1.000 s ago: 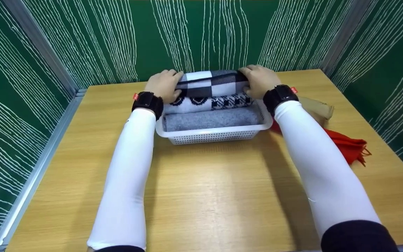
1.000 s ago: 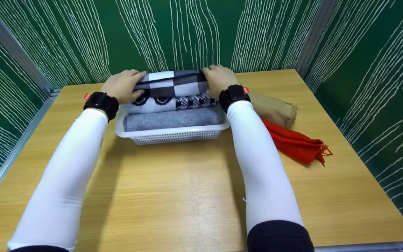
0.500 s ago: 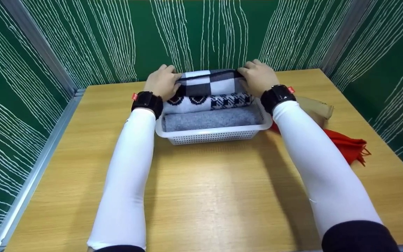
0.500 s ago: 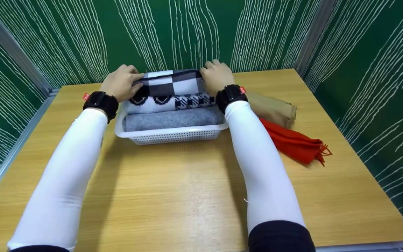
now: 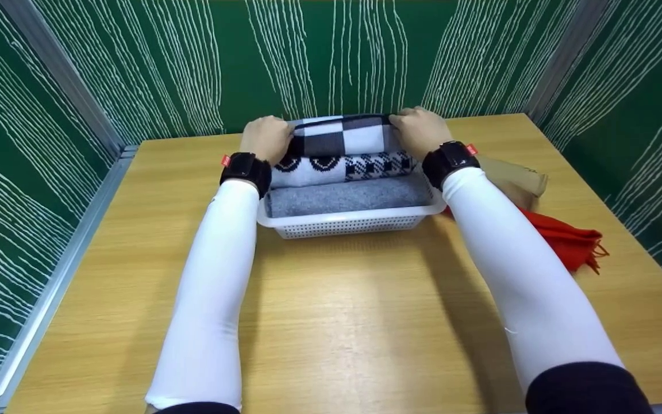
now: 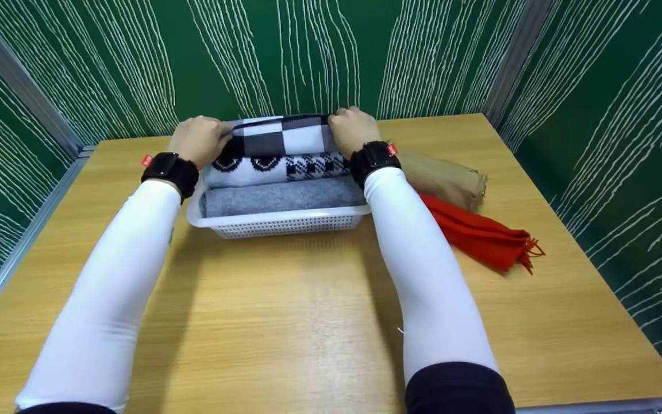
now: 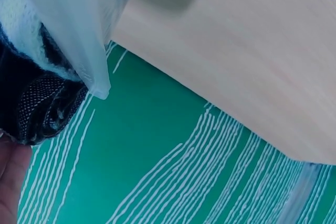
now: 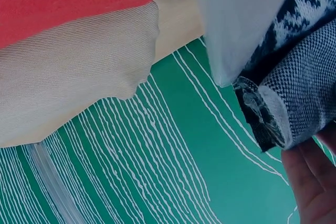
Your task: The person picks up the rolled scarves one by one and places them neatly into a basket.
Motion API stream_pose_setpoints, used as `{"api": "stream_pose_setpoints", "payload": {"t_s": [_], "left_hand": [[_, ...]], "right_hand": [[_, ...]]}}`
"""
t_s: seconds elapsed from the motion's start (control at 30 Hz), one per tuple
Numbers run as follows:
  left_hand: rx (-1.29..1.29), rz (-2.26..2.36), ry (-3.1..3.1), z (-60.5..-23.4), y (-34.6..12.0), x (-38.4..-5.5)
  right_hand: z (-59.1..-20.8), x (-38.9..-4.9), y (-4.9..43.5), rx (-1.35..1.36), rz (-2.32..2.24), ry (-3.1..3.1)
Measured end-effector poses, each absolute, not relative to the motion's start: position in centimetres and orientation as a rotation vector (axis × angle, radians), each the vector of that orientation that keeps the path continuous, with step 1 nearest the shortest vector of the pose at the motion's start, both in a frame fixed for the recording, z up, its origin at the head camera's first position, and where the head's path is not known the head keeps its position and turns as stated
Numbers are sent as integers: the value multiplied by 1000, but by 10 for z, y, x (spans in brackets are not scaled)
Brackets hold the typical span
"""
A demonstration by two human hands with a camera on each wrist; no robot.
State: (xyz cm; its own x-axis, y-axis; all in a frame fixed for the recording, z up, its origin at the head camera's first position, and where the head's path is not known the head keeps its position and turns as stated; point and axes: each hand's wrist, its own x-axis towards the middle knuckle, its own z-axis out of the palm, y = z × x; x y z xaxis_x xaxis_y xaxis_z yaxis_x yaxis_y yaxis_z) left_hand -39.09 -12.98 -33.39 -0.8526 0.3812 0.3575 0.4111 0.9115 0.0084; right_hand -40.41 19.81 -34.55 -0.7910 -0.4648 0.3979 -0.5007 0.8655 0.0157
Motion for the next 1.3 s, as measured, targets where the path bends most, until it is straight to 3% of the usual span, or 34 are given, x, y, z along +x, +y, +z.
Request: {"api": "stream_pose_setpoints", "payload": {"t_s": [0.57,1.3], "left_hand": [[-645,-112,-2872,-339,-136,-396],[-636,-149,-2874,-320,-132,-377]], "right_hand": [[-338,-397,195,673,154,-2868],[-318,-381,211,634,203,-2857]]}}
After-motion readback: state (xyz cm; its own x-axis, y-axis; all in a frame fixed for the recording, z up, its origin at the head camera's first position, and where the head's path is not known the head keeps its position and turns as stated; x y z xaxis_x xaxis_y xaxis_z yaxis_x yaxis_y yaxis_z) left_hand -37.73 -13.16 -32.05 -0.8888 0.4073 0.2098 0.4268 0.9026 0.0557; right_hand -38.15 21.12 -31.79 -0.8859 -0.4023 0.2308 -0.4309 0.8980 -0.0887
